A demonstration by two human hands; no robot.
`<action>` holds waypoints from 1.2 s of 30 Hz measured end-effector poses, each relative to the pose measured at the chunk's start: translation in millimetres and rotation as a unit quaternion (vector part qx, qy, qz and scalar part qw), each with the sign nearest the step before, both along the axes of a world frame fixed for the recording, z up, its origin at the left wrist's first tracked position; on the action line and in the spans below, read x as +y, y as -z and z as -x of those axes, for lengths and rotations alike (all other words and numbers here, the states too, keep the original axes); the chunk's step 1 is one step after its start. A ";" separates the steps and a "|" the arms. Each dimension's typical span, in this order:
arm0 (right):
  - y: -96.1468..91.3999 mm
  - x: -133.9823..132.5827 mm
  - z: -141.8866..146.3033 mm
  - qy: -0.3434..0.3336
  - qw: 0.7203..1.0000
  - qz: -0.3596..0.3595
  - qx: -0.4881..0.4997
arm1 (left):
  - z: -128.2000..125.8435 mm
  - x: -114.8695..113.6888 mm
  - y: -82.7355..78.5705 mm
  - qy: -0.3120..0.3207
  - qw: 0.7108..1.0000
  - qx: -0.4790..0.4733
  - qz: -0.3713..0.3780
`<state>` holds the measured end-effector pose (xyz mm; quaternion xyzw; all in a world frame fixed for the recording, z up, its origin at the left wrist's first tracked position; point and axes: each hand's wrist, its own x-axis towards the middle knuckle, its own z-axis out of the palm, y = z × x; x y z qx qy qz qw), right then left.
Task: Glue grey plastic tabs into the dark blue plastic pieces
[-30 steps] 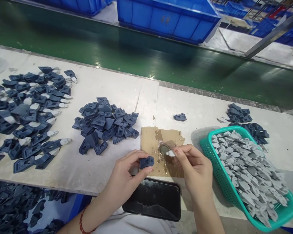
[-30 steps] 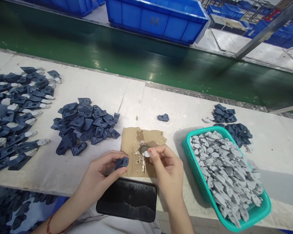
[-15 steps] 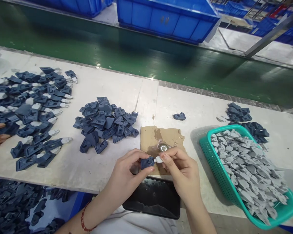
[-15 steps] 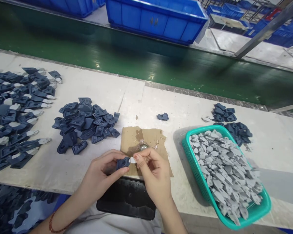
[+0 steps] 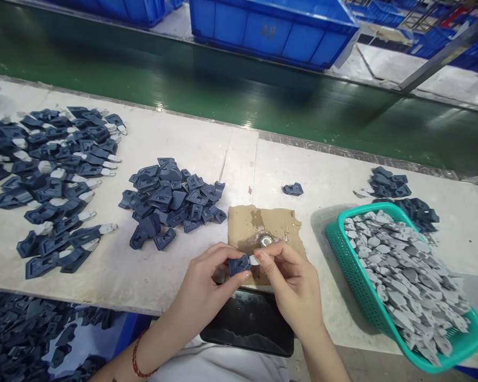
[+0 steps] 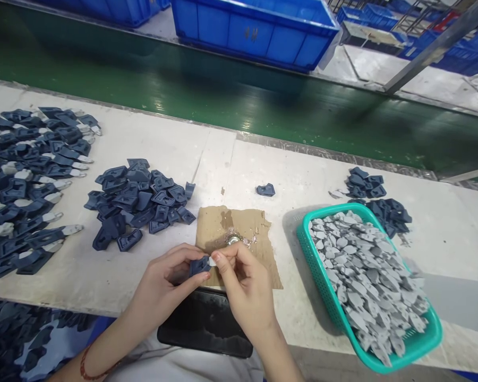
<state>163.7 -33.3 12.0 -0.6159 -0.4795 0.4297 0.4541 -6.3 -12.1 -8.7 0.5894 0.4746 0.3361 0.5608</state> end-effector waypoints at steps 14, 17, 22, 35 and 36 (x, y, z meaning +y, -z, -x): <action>-2.5 4.4 2.7 -0.055 0.996 -0.017 -0.075 | 1.4 1.1 -6.1 0.020 0.997 -0.019 0.070; -7.6 7.3 -2.3 -0.092 0.971 -0.091 -0.200 | 2.3 1.4 -9.3 0.030 0.994 -0.047 0.099; -13.4 11.1 -4.9 -0.174 0.919 -0.127 -0.331 | 4.6 0.2 -11.5 0.049 0.992 -0.042 0.105; -32.9 -2.8 -36.0 -0.077 0.945 -0.088 -0.304 | 12.5 -0.8 -14.1 0.005 0.999 -0.038 0.007; -35.4 -3.5 -49.3 -0.011 0.938 -0.087 -0.335 | 19.0 -1.7 -15.8 -0.015 0.999 -0.022 -0.036</action>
